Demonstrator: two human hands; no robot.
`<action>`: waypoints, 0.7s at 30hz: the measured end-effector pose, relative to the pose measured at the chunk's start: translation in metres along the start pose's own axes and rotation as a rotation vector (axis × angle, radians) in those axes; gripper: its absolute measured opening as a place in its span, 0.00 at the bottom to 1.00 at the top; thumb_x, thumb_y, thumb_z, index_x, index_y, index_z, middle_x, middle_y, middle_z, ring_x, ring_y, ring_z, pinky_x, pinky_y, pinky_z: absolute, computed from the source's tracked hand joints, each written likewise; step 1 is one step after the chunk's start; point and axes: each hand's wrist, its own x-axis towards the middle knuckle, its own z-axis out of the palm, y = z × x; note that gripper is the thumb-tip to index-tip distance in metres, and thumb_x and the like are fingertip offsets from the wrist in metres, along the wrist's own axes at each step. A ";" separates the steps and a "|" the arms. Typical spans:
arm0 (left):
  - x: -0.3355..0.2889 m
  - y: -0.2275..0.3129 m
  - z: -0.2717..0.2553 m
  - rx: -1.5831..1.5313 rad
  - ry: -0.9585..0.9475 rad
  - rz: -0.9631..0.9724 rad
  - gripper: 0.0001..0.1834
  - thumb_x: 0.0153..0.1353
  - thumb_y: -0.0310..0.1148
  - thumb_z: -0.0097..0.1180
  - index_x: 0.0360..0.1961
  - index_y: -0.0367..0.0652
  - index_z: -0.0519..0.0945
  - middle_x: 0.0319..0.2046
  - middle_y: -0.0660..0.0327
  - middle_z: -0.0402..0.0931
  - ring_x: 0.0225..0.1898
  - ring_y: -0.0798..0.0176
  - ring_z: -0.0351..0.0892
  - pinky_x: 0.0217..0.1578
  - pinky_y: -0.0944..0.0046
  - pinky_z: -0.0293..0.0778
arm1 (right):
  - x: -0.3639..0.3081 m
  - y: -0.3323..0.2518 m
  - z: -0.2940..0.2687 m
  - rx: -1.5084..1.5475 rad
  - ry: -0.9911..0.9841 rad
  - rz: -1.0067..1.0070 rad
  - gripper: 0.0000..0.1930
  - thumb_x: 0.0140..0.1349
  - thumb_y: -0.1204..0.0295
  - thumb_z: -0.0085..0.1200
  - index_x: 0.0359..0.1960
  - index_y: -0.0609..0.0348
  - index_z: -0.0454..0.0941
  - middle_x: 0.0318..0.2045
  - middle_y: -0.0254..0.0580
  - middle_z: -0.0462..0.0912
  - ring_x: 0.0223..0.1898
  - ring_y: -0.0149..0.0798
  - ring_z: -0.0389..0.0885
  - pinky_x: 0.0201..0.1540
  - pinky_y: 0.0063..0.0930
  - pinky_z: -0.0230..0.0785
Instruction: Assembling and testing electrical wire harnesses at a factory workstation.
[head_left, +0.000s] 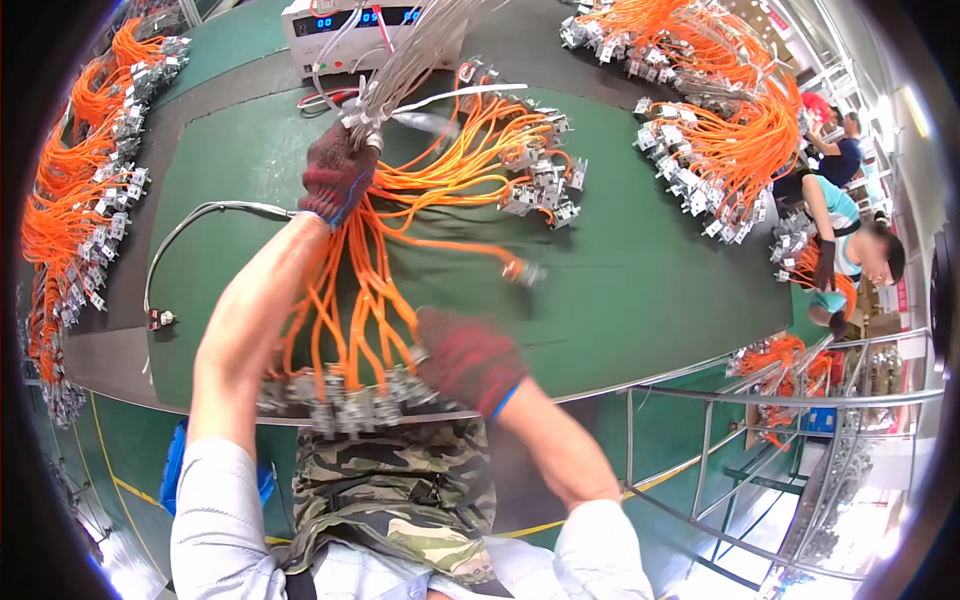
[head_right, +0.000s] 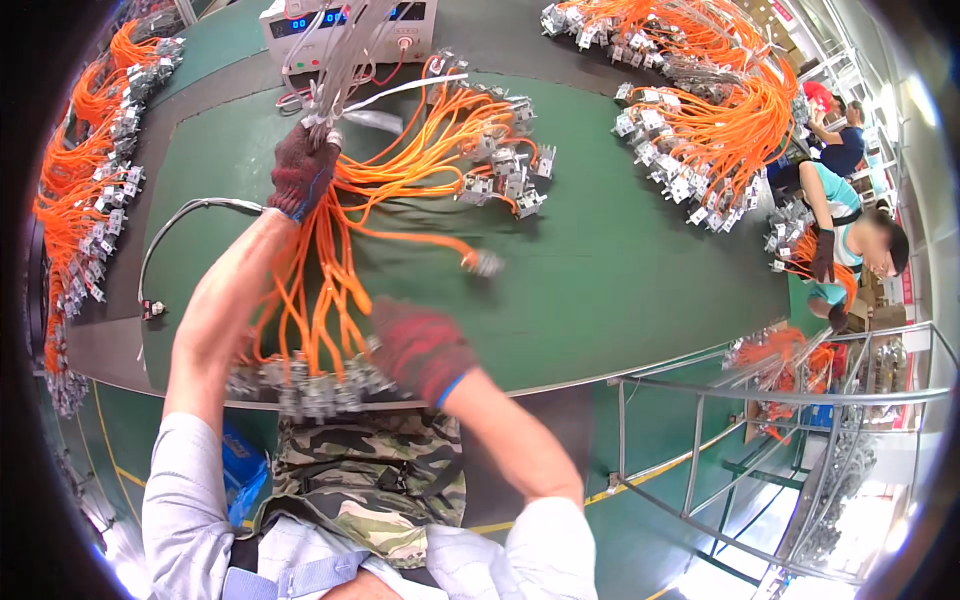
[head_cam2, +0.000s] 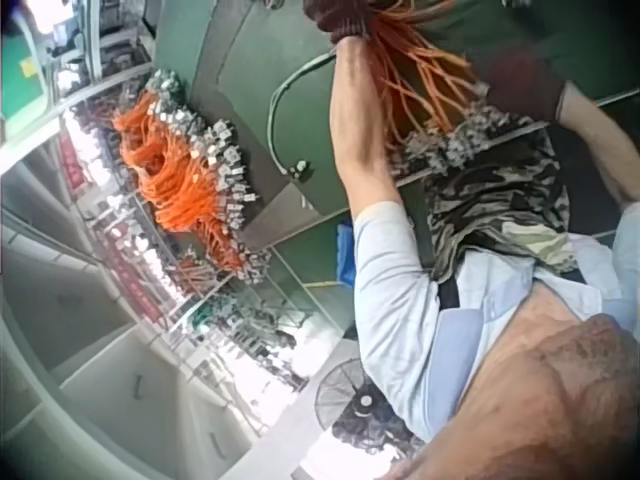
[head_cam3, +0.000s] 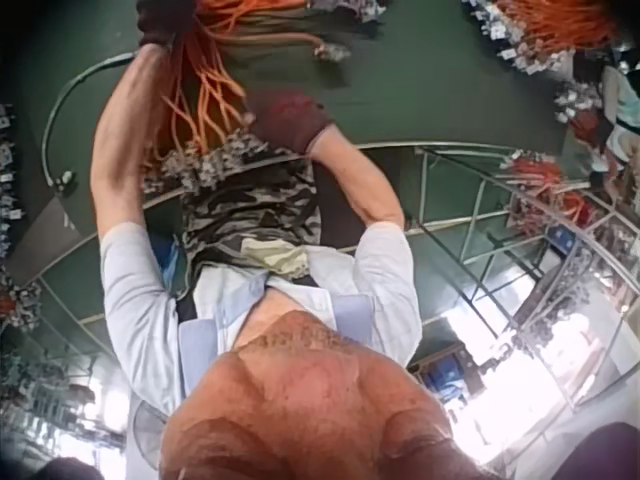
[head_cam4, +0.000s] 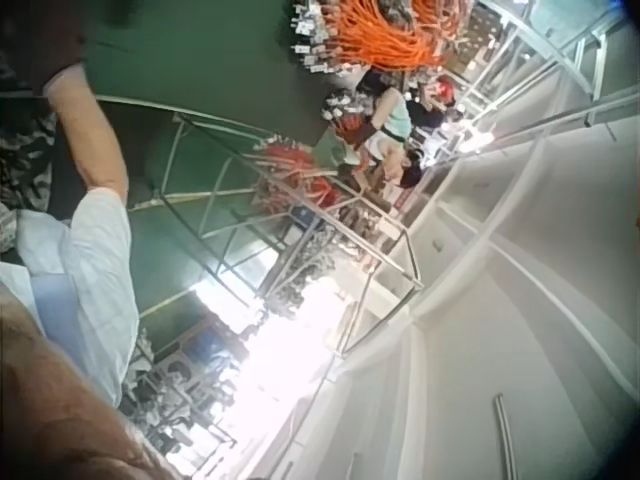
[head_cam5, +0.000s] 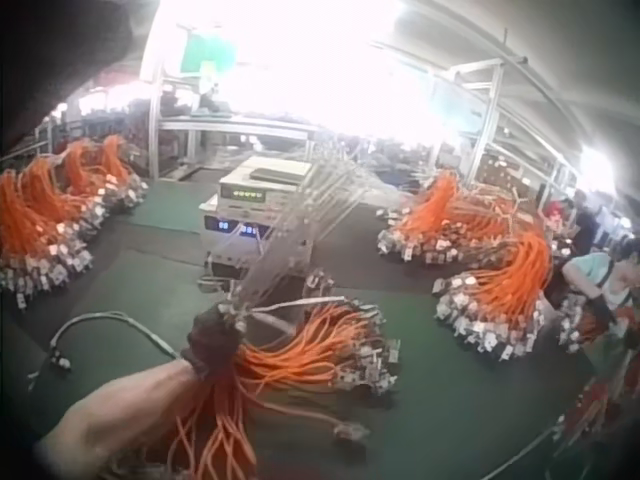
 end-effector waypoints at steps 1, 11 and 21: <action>-0.001 -0.002 -0.002 -0.127 -0.021 0.118 0.14 0.68 0.34 0.61 0.50 0.39 0.84 0.37 0.49 0.86 0.36 0.53 0.86 0.41 0.54 0.79 | -0.001 -0.017 0.006 0.004 -0.004 0.006 0.19 0.65 0.60 0.60 0.50 0.60 0.77 0.44 0.57 0.87 0.44 0.62 0.87 0.45 0.53 0.80; -0.004 -0.010 -0.008 -0.093 0.015 0.111 0.14 0.68 0.31 0.62 0.52 0.39 0.84 0.36 0.53 0.87 0.37 0.62 0.86 0.40 0.58 0.80 | -0.016 -0.031 -0.054 0.125 0.215 0.179 0.41 0.63 0.48 0.68 0.71 0.59 0.71 0.56 0.57 0.85 0.53 0.61 0.86 0.60 0.50 0.78; -0.008 -0.017 0.004 -0.188 0.006 0.110 0.17 0.68 0.27 0.63 0.57 0.39 0.84 0.43 0.55 0.89 0.43 0.64 0.89 0.45 0.62 0.82 | 0.078 0.103 -0.090 -0.638 0.334 0.050 0.55 0.45 0.42 0.76 0.74 0.49 0.66 0.69 0.51 0.74 0.69 0.51 0.76 0.70 0.60 0.63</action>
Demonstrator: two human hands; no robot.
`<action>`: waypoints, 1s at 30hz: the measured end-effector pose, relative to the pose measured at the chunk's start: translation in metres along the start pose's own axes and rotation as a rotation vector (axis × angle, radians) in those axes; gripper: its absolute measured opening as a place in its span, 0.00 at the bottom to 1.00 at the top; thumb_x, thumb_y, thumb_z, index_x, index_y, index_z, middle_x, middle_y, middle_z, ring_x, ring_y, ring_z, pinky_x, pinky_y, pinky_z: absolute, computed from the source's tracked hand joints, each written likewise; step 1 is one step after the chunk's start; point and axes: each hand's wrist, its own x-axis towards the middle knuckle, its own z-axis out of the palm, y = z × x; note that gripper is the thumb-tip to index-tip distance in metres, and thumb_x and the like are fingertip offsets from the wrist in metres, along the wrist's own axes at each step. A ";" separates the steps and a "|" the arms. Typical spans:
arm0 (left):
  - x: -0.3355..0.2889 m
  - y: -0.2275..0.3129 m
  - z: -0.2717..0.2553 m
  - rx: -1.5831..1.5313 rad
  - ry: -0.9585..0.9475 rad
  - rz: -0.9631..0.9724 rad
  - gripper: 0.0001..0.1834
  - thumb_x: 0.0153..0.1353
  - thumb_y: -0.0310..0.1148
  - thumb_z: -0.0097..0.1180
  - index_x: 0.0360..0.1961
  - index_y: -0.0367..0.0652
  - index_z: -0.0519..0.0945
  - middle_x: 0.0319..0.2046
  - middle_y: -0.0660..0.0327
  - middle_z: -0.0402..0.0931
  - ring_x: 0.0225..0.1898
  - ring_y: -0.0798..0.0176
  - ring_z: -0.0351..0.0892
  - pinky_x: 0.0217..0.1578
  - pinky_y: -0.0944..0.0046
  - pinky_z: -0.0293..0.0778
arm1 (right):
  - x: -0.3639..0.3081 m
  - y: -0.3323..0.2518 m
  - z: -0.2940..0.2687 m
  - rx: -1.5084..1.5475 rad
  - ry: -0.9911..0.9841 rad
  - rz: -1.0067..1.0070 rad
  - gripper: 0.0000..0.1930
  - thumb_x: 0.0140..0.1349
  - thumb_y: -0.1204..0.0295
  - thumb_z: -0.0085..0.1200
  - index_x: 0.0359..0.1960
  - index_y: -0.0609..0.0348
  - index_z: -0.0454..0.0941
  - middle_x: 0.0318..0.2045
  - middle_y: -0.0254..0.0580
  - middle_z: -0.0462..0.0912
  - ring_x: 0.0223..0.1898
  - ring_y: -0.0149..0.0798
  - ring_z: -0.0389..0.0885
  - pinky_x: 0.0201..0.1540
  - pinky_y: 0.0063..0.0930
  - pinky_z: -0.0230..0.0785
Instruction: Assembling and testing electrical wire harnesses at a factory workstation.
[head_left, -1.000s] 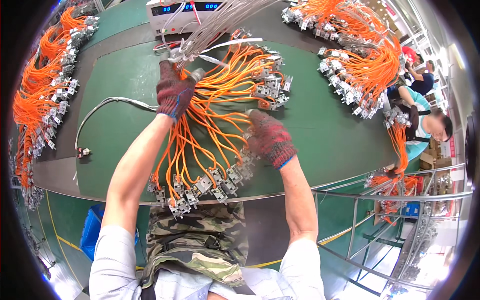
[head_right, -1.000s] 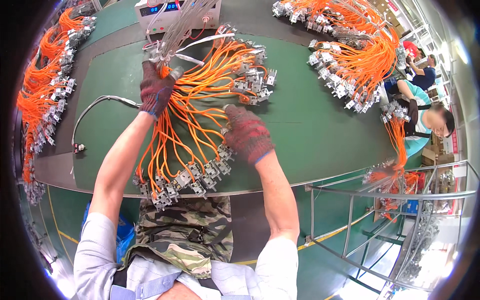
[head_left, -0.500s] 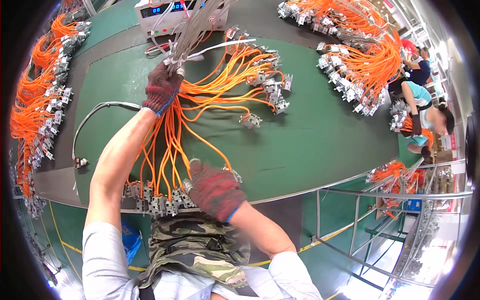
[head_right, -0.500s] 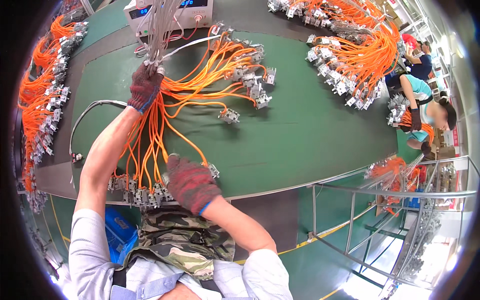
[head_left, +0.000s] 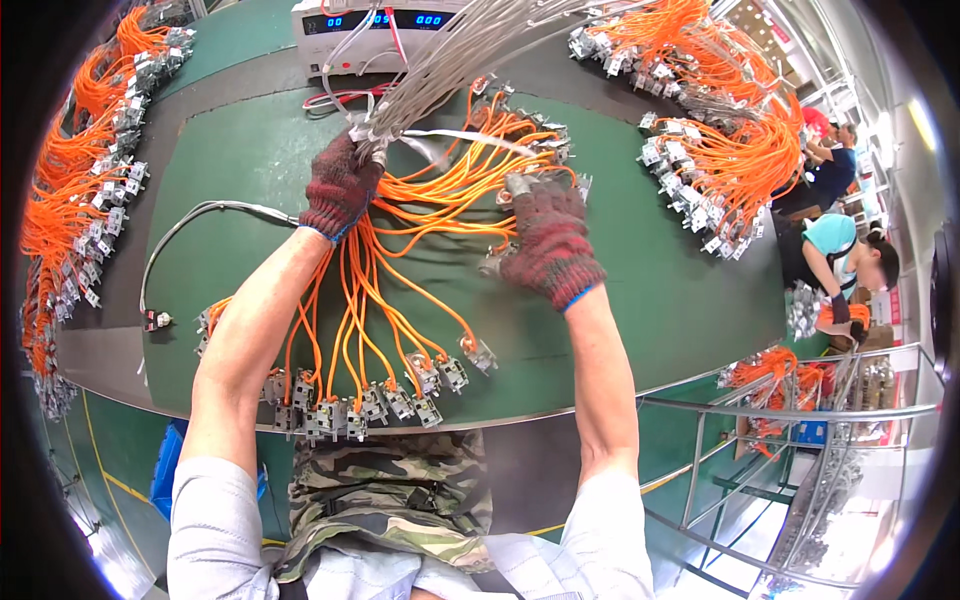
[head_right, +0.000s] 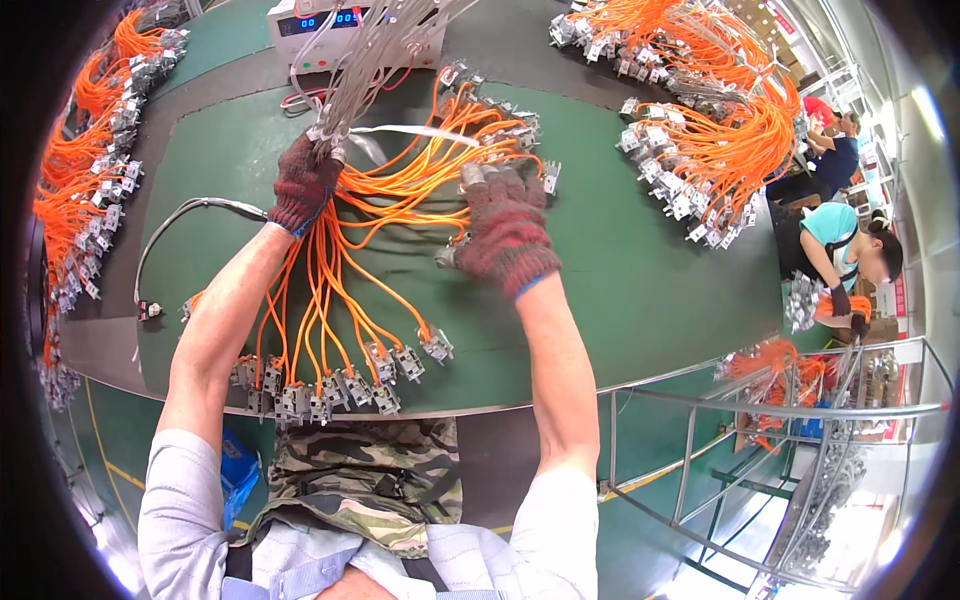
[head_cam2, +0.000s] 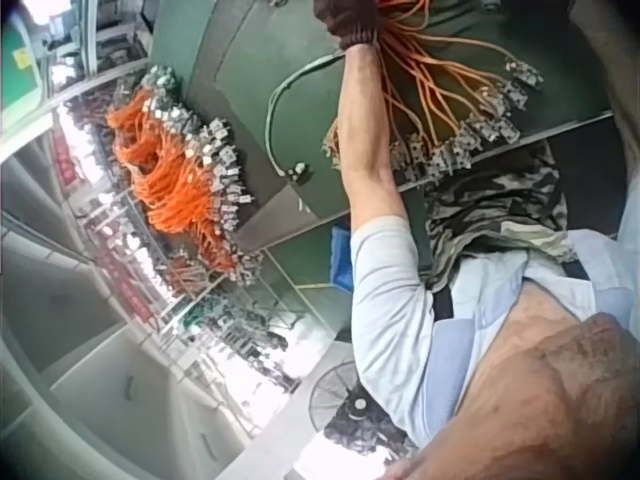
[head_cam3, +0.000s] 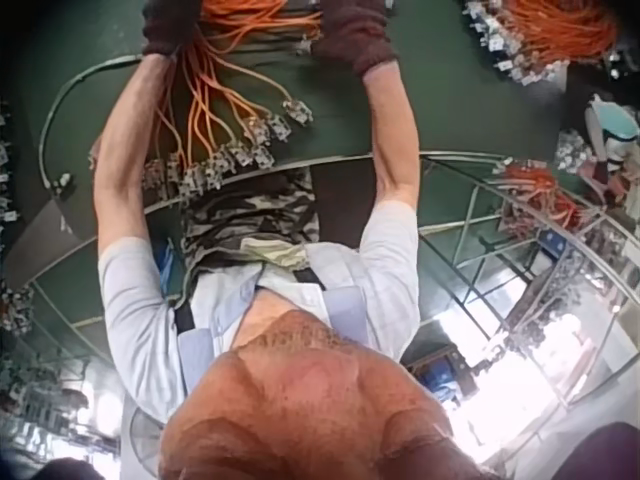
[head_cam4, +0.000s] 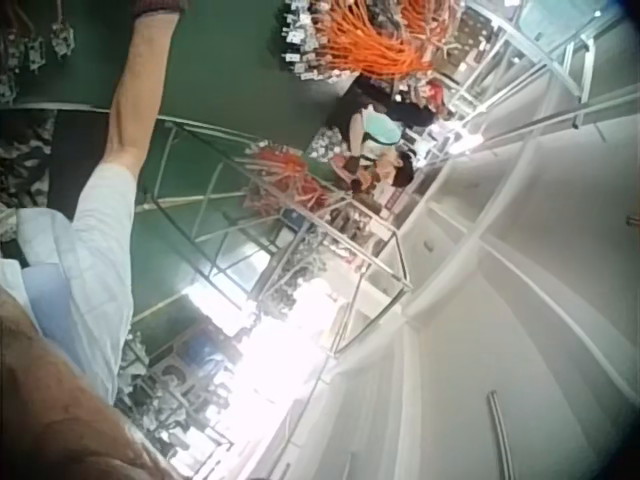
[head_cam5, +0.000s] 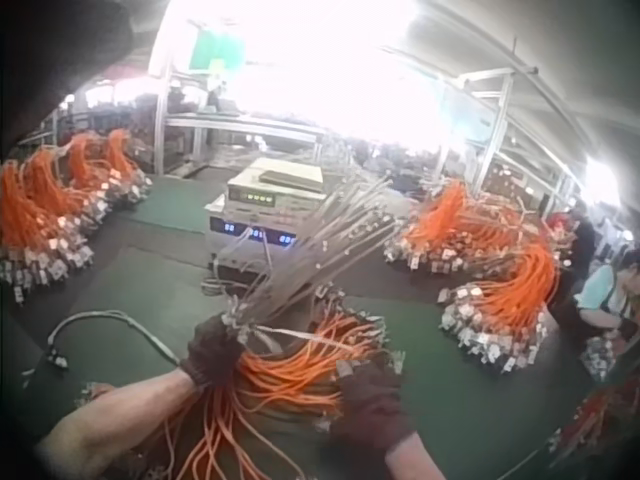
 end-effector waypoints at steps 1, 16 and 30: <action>-0.002 -0.001 -0.001 0.000 -0.001 -0.008 0.17 0.68 0.27 0.63 0.57 0.39 0.84 0.43 0.54 0.89 0.43 0.63 0.89 0.45 0.61 0.82 | 0.010 -0.002 -0.003 0.007 -0.003 -0.003 0.55 0.45 0.42 0.76 0.74 0.49 0.66 0.69 0.51 0.74 0.69 0.51 0.76 0.70 0.60 0.63; 0.002 0.003 -0.004 0.030 -0.007 -0.035 0.19 0.66 0.31 0.64 0.58 0.44 0.84 0.45 0.49 0.88 0.46 0.48 0.91 0.46 0.53 0.84 | 0.025 -0.004 -0.011 0.005 -0.265 -0.044 0.33 0.50 0.51 0.72 0.58 0.50 0.82 0.59 0.50 0.83 0.61 0.53 0.82 0.65 0.51 0.70; 0.002 -0.004 0.000 0.063 0.001 0.032 0.18 0.66 0.29 0.65 0.56 0.41 0.84 0.42 0.51 0.89 0.42 0.56 0.91 0.43 0.57 0.82 | -0.042 -0.083 -0.061 0.094 -0.783 0.025 0.15 0.57 0.67 0.57 0.44 0.53 0.89 0.35 0.55 0.90 0.39 0.60 0.91 0.45 0.47 0.82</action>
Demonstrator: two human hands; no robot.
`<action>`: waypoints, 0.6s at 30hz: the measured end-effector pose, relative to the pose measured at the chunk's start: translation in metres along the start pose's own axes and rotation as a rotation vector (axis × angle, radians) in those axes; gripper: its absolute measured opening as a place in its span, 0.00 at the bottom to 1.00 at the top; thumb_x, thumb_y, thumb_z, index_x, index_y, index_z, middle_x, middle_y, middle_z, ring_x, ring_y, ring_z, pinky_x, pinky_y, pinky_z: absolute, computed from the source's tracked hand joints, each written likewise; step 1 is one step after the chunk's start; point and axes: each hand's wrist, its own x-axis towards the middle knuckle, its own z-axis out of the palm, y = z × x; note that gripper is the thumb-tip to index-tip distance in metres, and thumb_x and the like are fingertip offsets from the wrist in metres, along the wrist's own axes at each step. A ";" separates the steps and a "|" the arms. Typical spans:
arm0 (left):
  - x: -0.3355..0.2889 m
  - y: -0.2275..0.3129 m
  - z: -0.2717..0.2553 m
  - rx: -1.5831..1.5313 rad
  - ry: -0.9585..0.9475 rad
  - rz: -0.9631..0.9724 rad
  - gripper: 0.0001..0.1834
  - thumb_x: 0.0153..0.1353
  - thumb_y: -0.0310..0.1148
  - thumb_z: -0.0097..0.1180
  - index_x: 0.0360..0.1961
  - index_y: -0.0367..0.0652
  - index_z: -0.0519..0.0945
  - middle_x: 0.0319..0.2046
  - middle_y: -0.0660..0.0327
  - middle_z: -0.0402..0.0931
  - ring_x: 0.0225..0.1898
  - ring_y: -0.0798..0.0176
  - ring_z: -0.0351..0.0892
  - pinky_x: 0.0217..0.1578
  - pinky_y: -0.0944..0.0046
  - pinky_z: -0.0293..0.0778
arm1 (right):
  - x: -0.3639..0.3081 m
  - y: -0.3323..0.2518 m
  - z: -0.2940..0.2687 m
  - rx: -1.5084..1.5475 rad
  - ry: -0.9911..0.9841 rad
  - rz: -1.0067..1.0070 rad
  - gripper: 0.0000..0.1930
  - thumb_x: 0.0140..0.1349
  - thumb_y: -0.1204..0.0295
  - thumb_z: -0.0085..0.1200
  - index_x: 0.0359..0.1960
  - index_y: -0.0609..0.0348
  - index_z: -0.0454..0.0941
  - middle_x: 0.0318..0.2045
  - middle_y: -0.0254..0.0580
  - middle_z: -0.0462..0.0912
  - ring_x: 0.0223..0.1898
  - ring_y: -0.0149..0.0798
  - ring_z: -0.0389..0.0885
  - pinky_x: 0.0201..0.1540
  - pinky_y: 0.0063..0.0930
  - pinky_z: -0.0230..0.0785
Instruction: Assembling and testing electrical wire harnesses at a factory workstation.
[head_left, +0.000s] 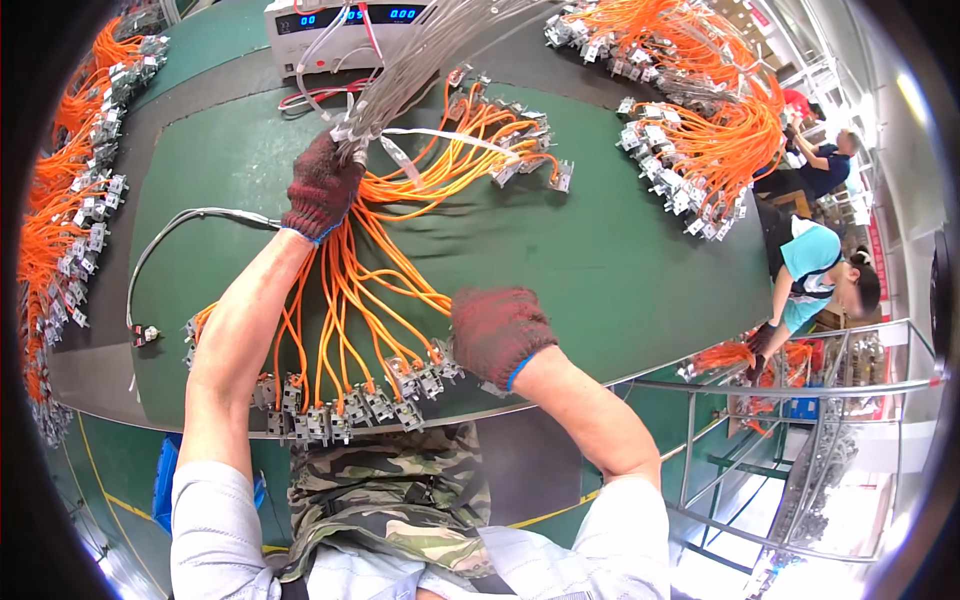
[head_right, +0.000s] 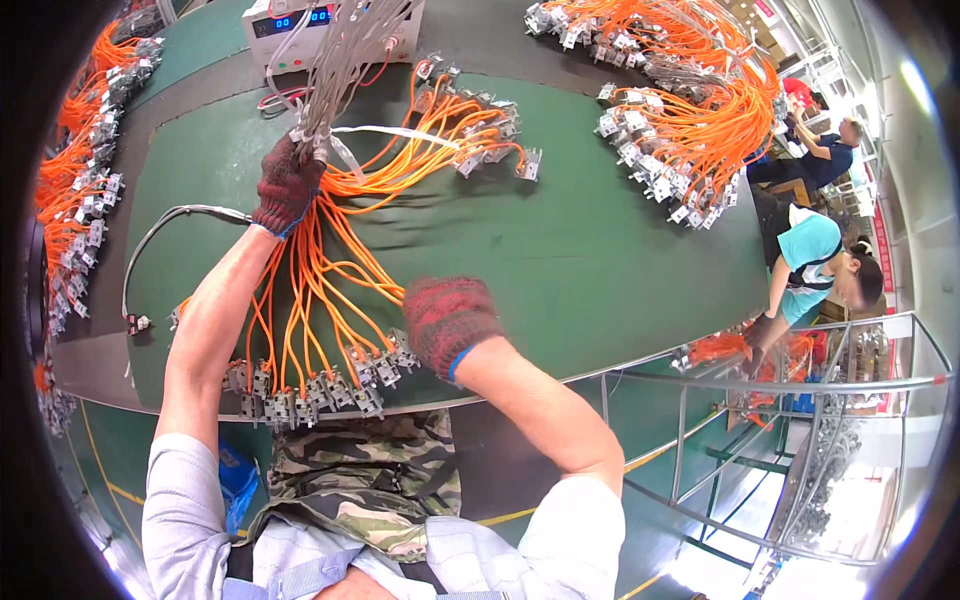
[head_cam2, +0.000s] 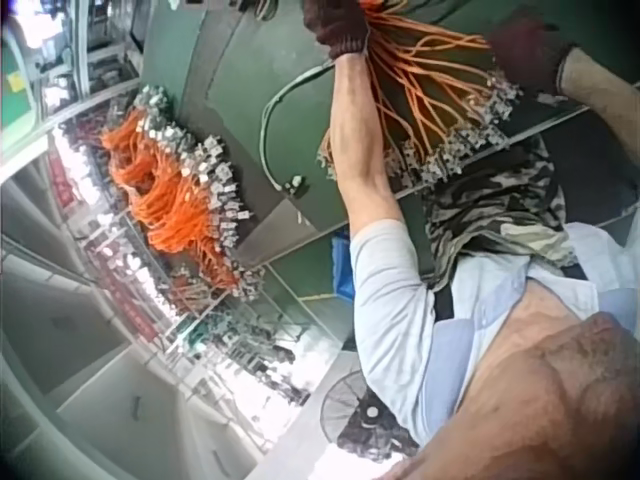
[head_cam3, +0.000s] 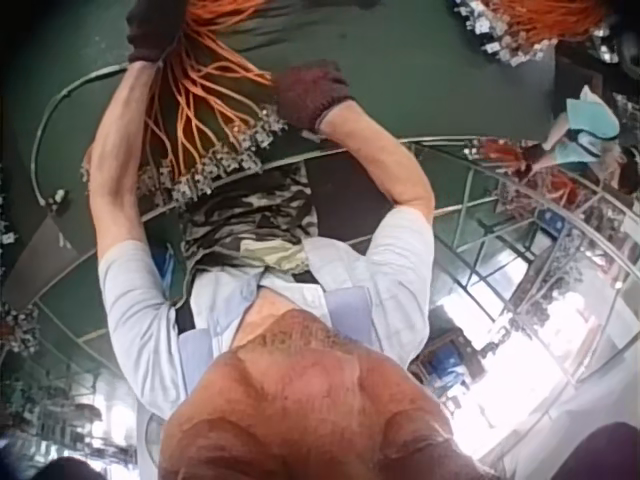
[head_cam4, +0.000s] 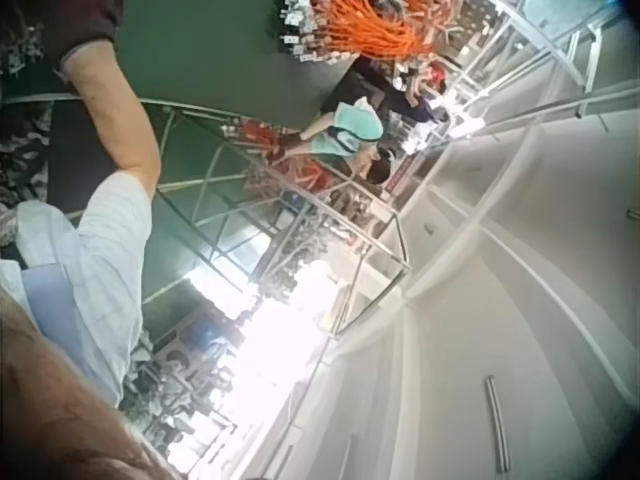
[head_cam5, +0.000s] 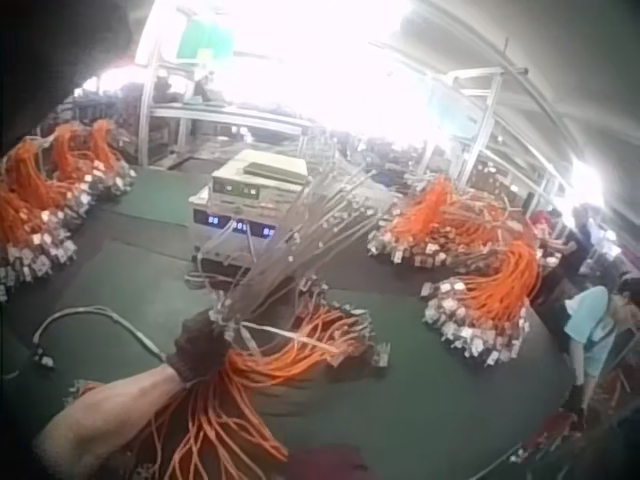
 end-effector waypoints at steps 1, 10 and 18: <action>-0.001 -0.004 0.002 -0.001 0.000 0.002 0.18 0.66 0.29 0.65 0.56 0.41 0.84 0.42 0.51 0.89 0.42 0.56 0.91 0.43 0.57 0.82 | -0.003 0.004 -0.007 0.108 0.027 -0.002 0.18 0.58 0.68 0.59 0.50 0.54 0.87 0.39 0.57 0.90 0.43 0.60 0.91 0.48 0.46 0.82; -0.004 -0.008 0.010 0.036 0.062 0.021 0.16 0.66 0.27 0.64 0.55 0.41 0.85 0.41 0.52 0.89 0.40 0.58 0.91 0.41 0.60 0.83 | 0.069 0.143 -0.031 0.207 0.942 0.006 0.38 0.58 0.68 0.71 0.72 0.54 0.72 0.64 0.56 0.81 0.68 0.56 0.78 0.71 0.42 0.71; -0.006 0.002 0.004 -0.055 0.024 -0.025 0.16 0.66 0.27 0.64 0.55 0.41 0.84 0.39 0.55 0.89 0.40 0.60 0.89 0.41 0.59 0.82 | 0.150 0.200 -0.011 0.695 0.669 0.045 0.35 0.55 0.74 0.74 0.67 0.53 0.76 0.64 0.52 0.80 0.58 0.52 0.85 0.59 0.40 0.82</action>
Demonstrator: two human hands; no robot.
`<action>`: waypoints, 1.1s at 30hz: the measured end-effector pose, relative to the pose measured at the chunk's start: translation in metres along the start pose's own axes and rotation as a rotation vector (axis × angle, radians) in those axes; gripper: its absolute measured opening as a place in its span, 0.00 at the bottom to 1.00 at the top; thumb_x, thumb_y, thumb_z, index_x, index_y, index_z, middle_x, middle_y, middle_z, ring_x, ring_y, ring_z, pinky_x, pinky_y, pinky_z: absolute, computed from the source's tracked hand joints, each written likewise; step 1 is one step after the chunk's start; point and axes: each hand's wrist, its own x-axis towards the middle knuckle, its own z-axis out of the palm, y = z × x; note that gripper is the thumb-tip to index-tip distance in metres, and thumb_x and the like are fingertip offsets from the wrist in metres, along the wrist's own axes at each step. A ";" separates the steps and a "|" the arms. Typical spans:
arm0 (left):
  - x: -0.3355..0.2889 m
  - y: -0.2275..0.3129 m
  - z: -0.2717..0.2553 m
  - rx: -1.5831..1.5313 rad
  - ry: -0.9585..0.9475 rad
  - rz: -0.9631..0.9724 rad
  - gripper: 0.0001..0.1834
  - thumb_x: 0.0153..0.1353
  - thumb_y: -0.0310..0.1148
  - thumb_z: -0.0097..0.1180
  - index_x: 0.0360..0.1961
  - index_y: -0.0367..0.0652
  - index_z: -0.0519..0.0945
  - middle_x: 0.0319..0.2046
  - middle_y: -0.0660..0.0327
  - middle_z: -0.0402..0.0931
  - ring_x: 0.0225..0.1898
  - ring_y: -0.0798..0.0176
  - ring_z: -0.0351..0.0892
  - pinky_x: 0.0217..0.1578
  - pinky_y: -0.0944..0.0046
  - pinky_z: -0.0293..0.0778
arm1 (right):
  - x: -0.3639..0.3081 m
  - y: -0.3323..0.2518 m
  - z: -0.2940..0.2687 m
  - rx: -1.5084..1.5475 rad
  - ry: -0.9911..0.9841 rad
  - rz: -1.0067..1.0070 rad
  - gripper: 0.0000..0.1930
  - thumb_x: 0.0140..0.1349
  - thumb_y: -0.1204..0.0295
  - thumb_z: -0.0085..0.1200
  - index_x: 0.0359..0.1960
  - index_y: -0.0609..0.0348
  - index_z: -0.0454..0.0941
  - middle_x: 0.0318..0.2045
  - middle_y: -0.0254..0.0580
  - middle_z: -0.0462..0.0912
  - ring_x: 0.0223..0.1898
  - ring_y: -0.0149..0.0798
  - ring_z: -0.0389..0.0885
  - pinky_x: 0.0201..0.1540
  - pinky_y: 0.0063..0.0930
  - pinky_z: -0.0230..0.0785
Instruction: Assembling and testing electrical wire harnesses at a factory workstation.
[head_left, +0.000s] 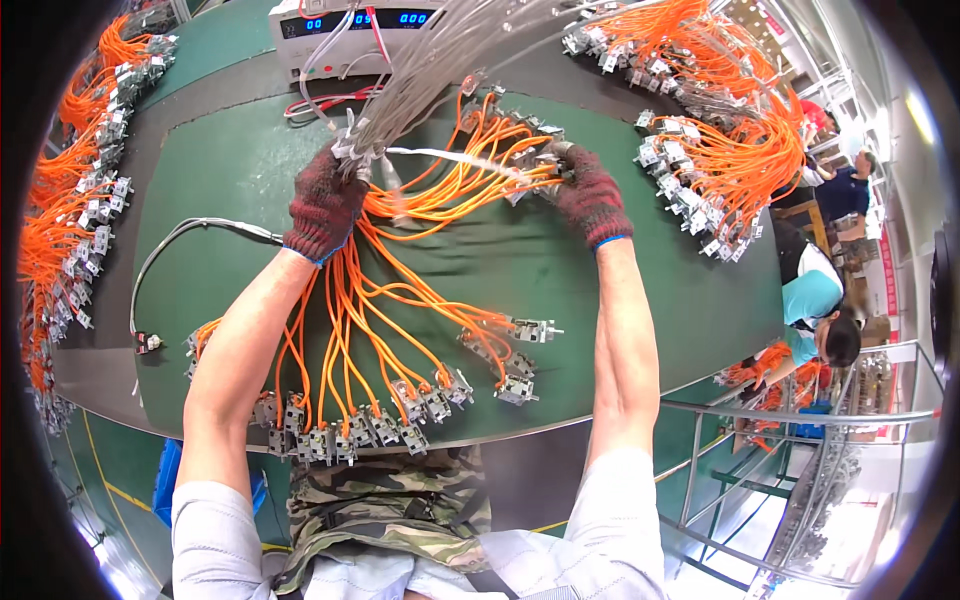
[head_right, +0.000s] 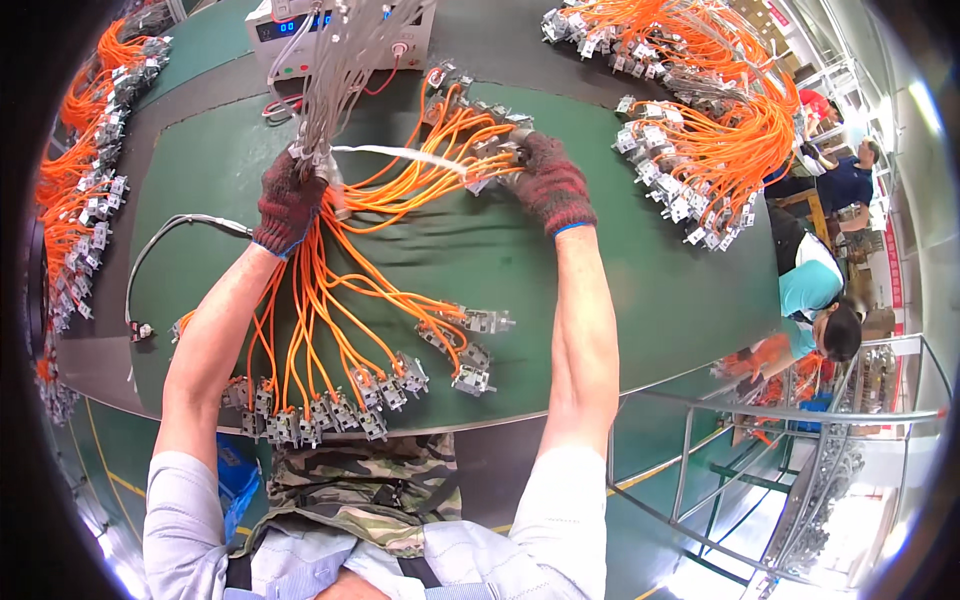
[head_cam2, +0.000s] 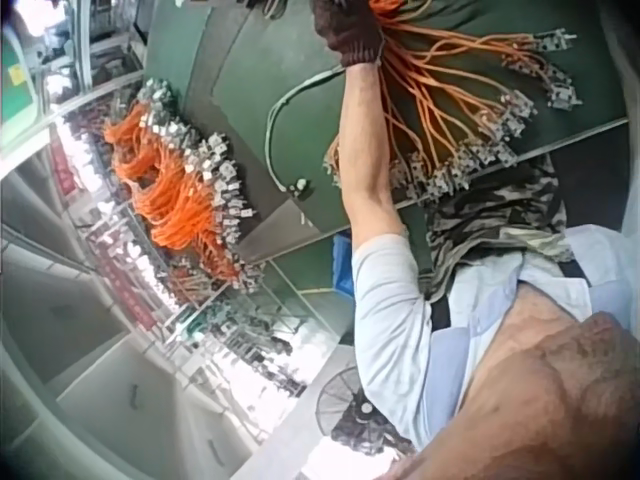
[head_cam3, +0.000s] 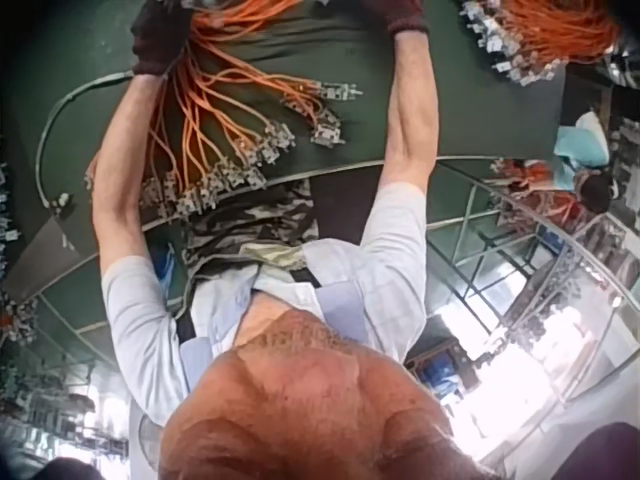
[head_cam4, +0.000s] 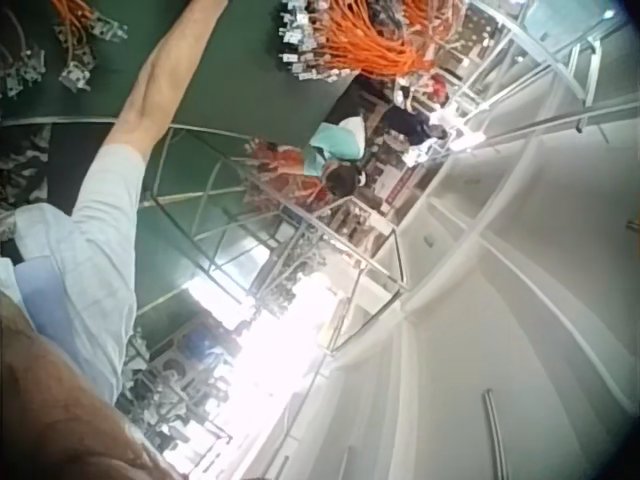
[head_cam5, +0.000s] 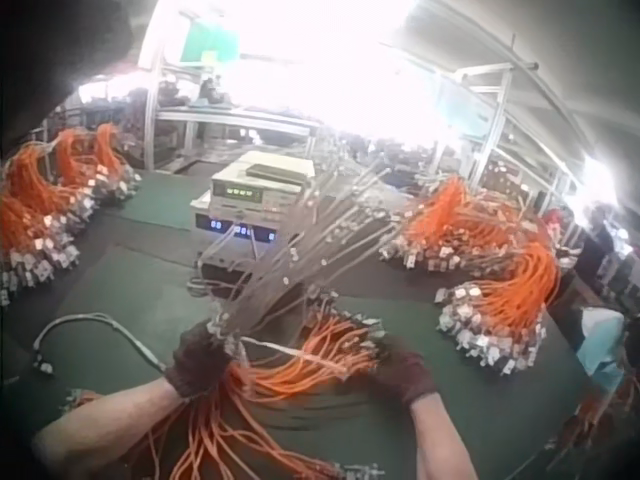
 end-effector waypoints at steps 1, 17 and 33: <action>0.001 0.000 -0.001 0.031 -0.002 0.009 0.16 0.67 0.27 0.64 0.55 0.41 0.84 0.39 0.55 0.88 0.40 0.60 0.89 0.42 0.59 0.82 | -0.005 0.001 -0.004 -0.012 0.007 0.021 0.33 0.54 0.68 0.76 0.64 0.51 0.79 0.63 0.52 0.80 0.60 0.53 0.83 0.61 0.42 0.80; 0.005 0.019 -0.013 0.050 -0.158 -0.109 0.19 0.69 0.32 0.64 0.61 0.45 0.83 0.47 0.54 0.89 0.45 0.59 0.89 0.47 0.59 0.82 | -0.172 -0.037 0.003 -0.551 -0.043 -0.157 0.15 0.64 0.55 0.67 0.39 0.53 0.83 0.32 0.51 0.85 0.35 0.58 0.86 0.39 0.50 0.79; 0.003 0.167 -0.028 0.568 -0.480 0.362 0.18 0.68 0.49 0.62 0.44 0.45 0.81 0.33 0.48 0.85 0.36 0.40 0.86 0.37 0.40 0.79 | -0.048 0.011 -0.001 -0.166 0.188 -0.226 0.26 0.60 0.66 0.72 0.61 0.49 0.83 0.51 0.49 0.85 0.51 0.52 0.85 0.57 0.43 0.78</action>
